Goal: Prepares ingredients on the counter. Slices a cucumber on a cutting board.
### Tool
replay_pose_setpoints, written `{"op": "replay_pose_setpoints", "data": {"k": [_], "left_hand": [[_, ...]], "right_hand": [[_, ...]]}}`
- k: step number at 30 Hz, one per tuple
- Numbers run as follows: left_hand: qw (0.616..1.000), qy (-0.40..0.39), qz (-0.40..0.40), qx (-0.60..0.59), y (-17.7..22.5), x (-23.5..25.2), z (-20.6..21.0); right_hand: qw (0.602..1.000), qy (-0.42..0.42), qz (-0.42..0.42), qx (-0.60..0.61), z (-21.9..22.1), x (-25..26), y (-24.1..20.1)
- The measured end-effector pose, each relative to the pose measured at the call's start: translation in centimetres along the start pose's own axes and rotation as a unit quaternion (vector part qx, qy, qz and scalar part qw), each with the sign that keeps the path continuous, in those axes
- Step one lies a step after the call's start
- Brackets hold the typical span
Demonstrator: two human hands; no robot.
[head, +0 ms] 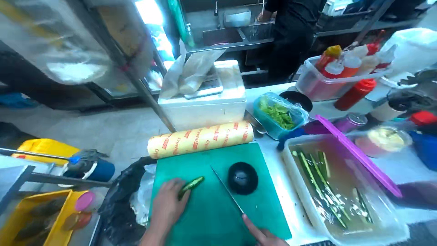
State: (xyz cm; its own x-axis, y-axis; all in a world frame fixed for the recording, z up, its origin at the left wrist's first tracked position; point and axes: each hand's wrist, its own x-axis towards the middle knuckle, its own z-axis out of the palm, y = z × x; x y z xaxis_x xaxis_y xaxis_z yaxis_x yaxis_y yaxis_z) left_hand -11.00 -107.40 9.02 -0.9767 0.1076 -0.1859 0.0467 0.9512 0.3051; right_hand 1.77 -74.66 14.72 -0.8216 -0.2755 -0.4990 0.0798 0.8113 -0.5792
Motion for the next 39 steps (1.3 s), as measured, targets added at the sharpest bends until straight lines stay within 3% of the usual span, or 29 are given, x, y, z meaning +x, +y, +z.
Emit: {"op": "replay_pose_setpoints", "data": {"k": [3,7,12,18,23,27,30,33,37,39], "left_hand": [[0.996,0.047,0.078,0.015,1.5,1.7,2.7],[0.977,0.181,0.112,-0.004,1.4,2.8,5.3],[0.966,0.220,0.136,0.011,0.8,2.8,5.3],[0.968,0.193,0.158,0.020,0.3,3.0,5.1],[0.990,0.066,0.123,0.009,0.6,3.2,2.3],[0.959,0.170,0.134,-0.182,0.4,1.6,-4.8],[0.884,0.251,0.100,-0.382,-0.6,-0.3,-8.6],[0.800,0.284,0.044,-0.526,-2.4,-1.4,-6.9],[0.749,0.237,-0.181,-0.591,-4.9,-4.2,-0.9],[0.761,0.191,-0.240,-0.572,-6.0,-5.8,1.3]], "right_hand": [[0.997,-0.018,0.039,-0.062,1.4,1.7,-3.3],[0.993,-0.013,0.066,-0.101,2.3,2.8,-5.6],[0.989,-0.028,0.098,-0.110,3.2,4.3,-7.8],[0.989,-0.062,0.111,-0.079,3.9,5.6,-7.8],[0.991,-0.052,0.102,-0.076,4.3,3.8,-6.2],[0.990,-0.010,0.134,-0.030,4.5,2.6,-5.1],[0.986,0.002,0.164,-0.012,4.2,2.2,-4.5],[0.988,0.009,0.155,-0.005,3.9,2.2,-4.8],[0.994,0.007,0.109,-0.017,3.7,2.1,-5.8],[0.995,0.000,0.098,-0.035,4.0,2.3,-5.9]]}}
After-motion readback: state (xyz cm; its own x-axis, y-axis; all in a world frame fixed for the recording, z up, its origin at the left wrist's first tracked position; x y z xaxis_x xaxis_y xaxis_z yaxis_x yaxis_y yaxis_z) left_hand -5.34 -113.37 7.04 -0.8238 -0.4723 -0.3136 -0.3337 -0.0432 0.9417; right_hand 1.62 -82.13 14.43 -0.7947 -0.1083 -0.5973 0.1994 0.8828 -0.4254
